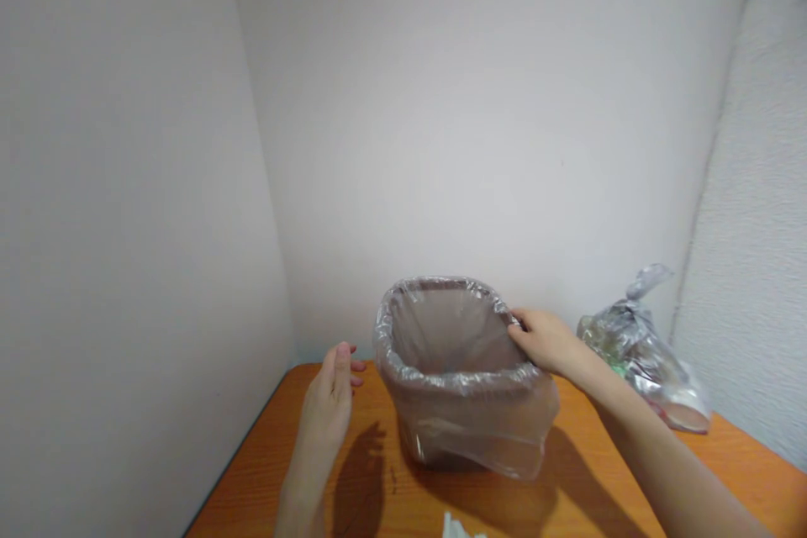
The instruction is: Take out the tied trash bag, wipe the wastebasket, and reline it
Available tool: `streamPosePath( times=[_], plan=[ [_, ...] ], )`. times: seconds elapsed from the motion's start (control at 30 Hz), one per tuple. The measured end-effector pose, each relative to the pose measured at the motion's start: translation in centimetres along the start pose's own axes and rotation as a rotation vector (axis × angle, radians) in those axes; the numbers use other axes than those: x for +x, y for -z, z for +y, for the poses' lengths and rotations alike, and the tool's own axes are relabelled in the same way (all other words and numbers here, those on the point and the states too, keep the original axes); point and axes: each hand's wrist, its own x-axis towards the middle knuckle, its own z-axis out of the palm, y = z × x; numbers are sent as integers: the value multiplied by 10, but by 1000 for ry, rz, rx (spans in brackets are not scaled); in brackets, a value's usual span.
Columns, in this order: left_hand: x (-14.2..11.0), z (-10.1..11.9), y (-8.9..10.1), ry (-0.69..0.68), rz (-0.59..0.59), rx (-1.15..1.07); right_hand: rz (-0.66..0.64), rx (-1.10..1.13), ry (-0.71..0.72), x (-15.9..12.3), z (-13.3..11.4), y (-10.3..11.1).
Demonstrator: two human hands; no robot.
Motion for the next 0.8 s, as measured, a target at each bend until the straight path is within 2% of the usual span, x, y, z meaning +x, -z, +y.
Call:
streamPosePath(
  times=[0.13, 0.27, 0.37, 0.47, 0.53, 0.57, 0.67, 0.73, 0.8],
  plan=[
    [-2, 4, -5, -14, -15, 8, -50, 24, -56, 26, -2, 1],
    [-4, 5, -10, -15, -60, 16, -101, 91, -78, 28, -3, 5],
    [-3, 3, -11, -20, -88, 17, -136, 233, -90, 13, 6, 10],
    [0, 1, -10, -32, -80, -21, -34, 544, -188, -13, 26, 8],
    [1, 0, -10, -22, -81, -99, 23, 742, -200, -32, 40, 1],
    [2, 0, -10, -10, -95, -148, 0, 808, -163, -41, 46, -4],
    [1, 2, -12, 35, -180, -289, -187, 919, 20, -58, 53, -18],
    [-1, 3, -15, 77, -255, -355, -289, 936, 114, -61, 52, -26],
    [-2, 3, -18, 115, -321, -384, -337, 948, 164, -59, 49, -32]
  ],
)
